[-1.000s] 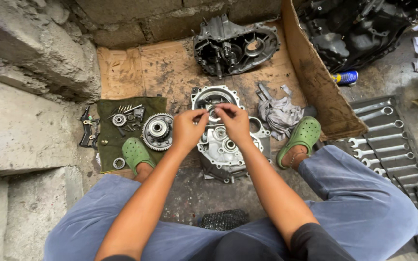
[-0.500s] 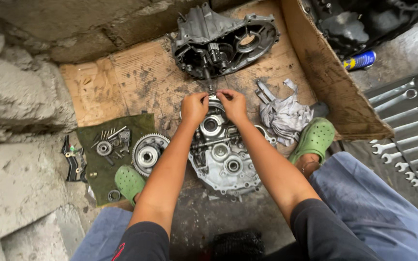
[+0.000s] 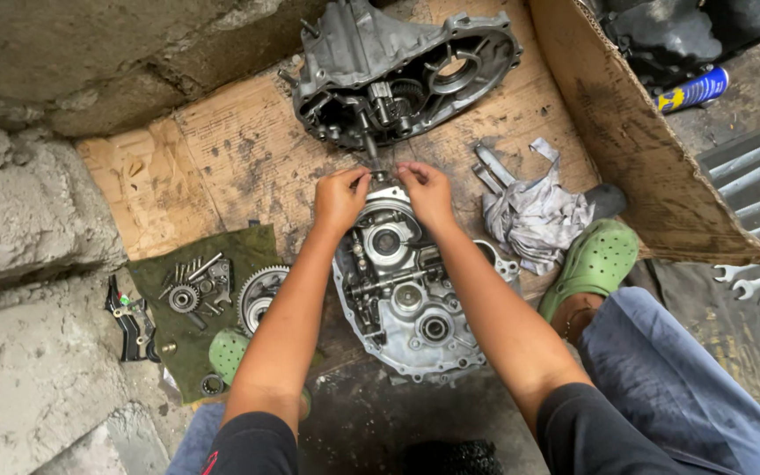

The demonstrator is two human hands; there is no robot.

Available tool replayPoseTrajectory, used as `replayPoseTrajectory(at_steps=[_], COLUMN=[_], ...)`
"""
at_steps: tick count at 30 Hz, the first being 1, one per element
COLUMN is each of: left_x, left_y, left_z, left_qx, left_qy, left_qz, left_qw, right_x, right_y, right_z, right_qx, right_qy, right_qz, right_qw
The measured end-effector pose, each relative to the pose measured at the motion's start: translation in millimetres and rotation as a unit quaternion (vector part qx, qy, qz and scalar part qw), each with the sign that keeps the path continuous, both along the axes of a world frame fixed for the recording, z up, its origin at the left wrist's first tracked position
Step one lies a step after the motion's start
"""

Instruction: The person sits on the floor and assembles a motorcycle engine by hand, placing bearings and gears into the engine casing, wiping parts with a cloth, and aligning the two halves of the casing.

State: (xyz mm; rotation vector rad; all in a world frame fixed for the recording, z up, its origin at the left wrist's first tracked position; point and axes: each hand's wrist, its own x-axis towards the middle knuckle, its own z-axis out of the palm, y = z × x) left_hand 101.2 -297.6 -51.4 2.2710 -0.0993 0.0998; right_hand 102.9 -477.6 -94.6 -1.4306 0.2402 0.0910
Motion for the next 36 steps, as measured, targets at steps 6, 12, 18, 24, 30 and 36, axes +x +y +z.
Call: replayPoseTrajectory(at_steps=[6, 12, 18, 24, 30, 36], left_x=[19, 50, 70, 75, 72, 73], left_y=[10, 15, 18, 20, 17, 9], left_z=[-24, -48, -59, -55, -54, -57], left_qx=[-0.024, -0.025, -0.019, -0.041, 0.022, 0.020], left_qy=[-0.011, -0.032, -0.079, -0.055, -0.097, -0.099], left_qz=[0.011, 0.047, 0.074, 0.074, 0.063, 0.099], left_qw=[1.000, 0.998, 0.994, 0.995, 0.993, 0.990], right_x=[19, 41, 52, 53, 49, 53], right_y=[23, 40, 47, 47, 55, 62], right_z=[-10, -26, -31, -32, -41, -37], right_qx=[-0.096, 0.023, 0.131, 0.170, 0.096, 0.073], right_qy=[0.058, 0.011, 0.055, 0.101, 0.000, 0.007], right_qz=[0.020, 0.014, 0.041, 0.048, 0.077, 0.098], right_qw=[0.994, 1.000, 0.989, 0.979, 0.992, 0.992])
